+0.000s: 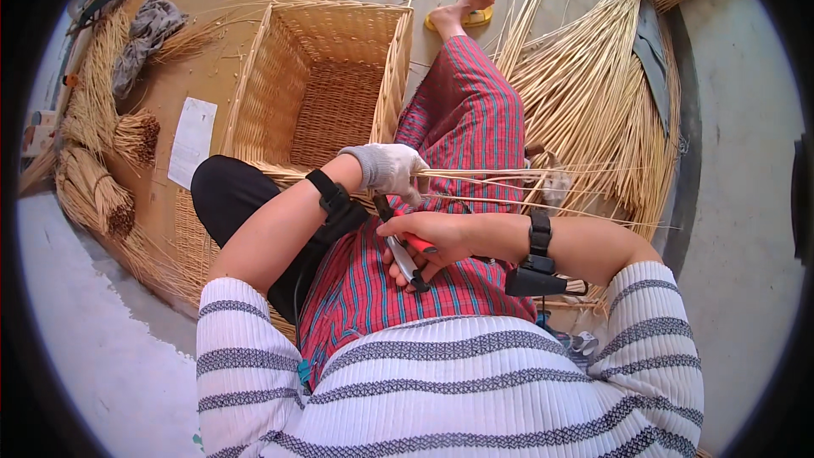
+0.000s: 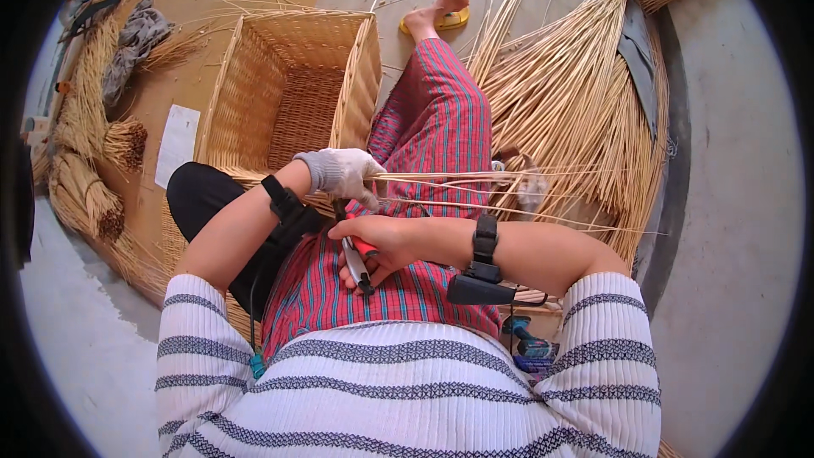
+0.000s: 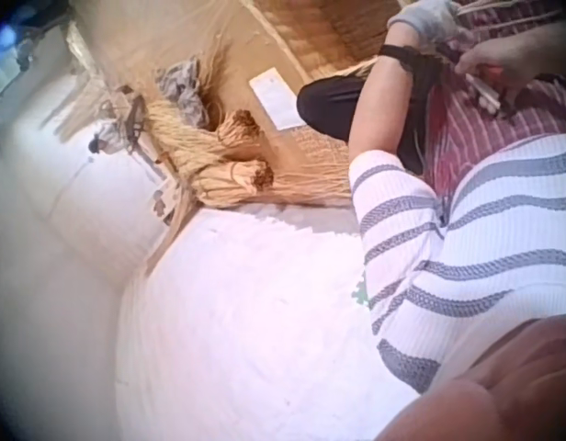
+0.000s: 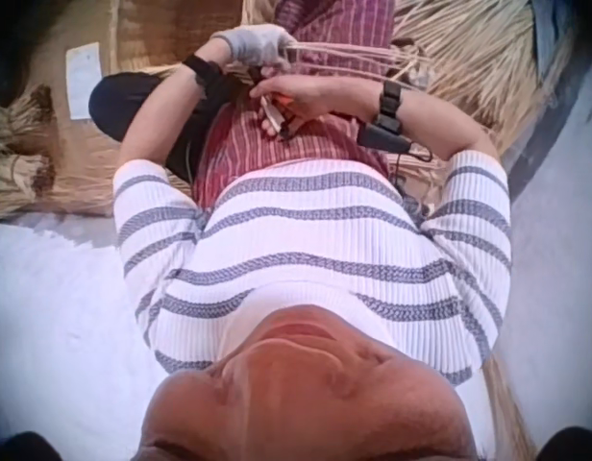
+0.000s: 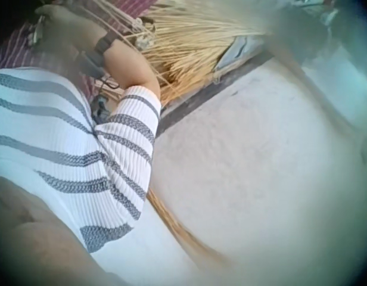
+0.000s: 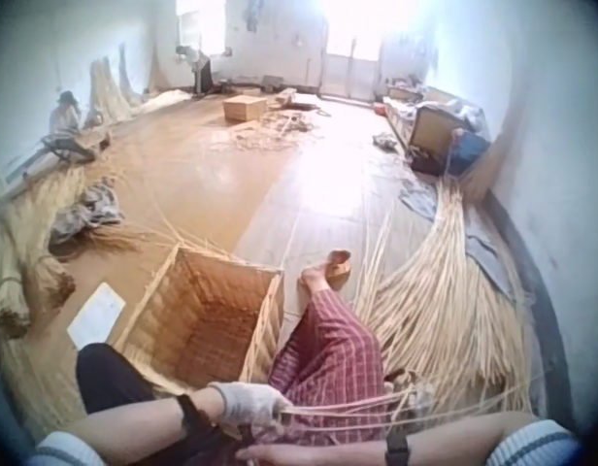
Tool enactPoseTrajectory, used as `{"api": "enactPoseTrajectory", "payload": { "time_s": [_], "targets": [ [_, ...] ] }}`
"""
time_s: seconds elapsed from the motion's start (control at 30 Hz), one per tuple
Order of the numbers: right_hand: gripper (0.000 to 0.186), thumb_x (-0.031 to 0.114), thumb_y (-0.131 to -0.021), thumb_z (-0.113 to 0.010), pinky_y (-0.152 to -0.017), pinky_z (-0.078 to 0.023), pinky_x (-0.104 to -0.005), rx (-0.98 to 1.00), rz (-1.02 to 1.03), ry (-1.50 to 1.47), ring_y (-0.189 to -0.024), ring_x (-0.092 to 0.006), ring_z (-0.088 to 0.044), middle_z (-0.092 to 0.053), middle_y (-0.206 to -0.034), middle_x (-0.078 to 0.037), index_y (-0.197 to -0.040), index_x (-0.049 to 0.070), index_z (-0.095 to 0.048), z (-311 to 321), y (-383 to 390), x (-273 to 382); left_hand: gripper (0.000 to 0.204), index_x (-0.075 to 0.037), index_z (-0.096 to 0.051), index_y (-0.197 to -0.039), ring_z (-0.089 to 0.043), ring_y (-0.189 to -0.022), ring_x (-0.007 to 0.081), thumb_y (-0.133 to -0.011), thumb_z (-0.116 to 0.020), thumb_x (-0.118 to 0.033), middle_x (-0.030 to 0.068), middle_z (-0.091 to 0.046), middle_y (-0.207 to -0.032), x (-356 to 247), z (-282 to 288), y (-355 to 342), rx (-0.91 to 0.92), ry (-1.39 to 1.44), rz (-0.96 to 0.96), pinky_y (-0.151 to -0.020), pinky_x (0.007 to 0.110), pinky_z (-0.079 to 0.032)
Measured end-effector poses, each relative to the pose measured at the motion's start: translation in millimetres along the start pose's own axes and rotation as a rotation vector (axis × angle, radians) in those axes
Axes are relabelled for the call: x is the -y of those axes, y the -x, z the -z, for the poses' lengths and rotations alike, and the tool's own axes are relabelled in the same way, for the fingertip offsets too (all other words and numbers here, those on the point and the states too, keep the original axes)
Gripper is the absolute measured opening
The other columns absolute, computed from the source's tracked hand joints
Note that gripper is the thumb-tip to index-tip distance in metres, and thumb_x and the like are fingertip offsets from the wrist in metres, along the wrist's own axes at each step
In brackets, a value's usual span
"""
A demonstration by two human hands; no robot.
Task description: The recorder is weaving a square basket using long thin stalks of material while seated on the floor of a workshop.
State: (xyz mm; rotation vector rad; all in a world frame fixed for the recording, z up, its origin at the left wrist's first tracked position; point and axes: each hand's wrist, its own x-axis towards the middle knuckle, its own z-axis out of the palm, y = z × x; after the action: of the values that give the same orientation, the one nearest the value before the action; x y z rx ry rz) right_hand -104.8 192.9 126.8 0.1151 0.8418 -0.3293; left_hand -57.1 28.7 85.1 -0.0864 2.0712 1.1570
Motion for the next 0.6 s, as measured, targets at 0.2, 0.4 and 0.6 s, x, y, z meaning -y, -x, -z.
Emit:
{"api": "enactPoseTrajectory", "payload": {
  "time_s": [0.2, 0.4, 0.6],
  "targets": [
    [0.046, 0.046, -0.100, -0.052, -0.080, -0.056, -0.0473, -0.078, -0.034, 0.046, -0.082, -0.0284, -0.070, -0.069, -0.089, -0.015, -0.105, 0.001, -0.059, 3.8, 5.6, 5.7, 0.036, -0.008, -0.071, -0.111, -0.069, -0.089, 0.0220, -0.078, -0.080, -0.020, 0.0090, -0.073, -0.097, -0.1, 0.2, 0.2, 0.028, 0.027, -0.048, -0.081, 0.035, -0.054],
    [0.042, 0.043, -0.100, -0.054, -0.067, -0.055, -0.0393, -0.203, 0.088, 0.132, -0.072, -0.0238, -0.068, -0.067, -0.083, -0.012, -0.097, 0.002, -0.059, -10.0, -4.0, -5.6, 0.028, -0.007, -0.070, -0.107, -0.064, -0.083, 0.0163, -0.082, -0.077, -0.019, 0.0039, -0.070, -0.091, 1.8, -0.5, -2.0, -0.002, 0.058, -0.037, -0.079, 0.032, -0.053],
    [0.044, 0.048, -0.097, -0.061, -0.052, -0.050, -0.0317, -0.140, 0.211, 0.149, -0.058, -0.0172, -0.063, -0.063, -0.071, -0.007, -0.091, 0.005, -0.059, -1.5, 12.2, -34.6, 0.025, -0.004, -0.067, -0.110, -0.060, -0.081, 0.0096, -0.094, -0.067, -0.022, -0.0006, -0.065, -0.088, 0.1, 20.6, 18.4, -0.385, 0.483, -0.165, -0.076, 0.028, -0.052]
  ]
}}
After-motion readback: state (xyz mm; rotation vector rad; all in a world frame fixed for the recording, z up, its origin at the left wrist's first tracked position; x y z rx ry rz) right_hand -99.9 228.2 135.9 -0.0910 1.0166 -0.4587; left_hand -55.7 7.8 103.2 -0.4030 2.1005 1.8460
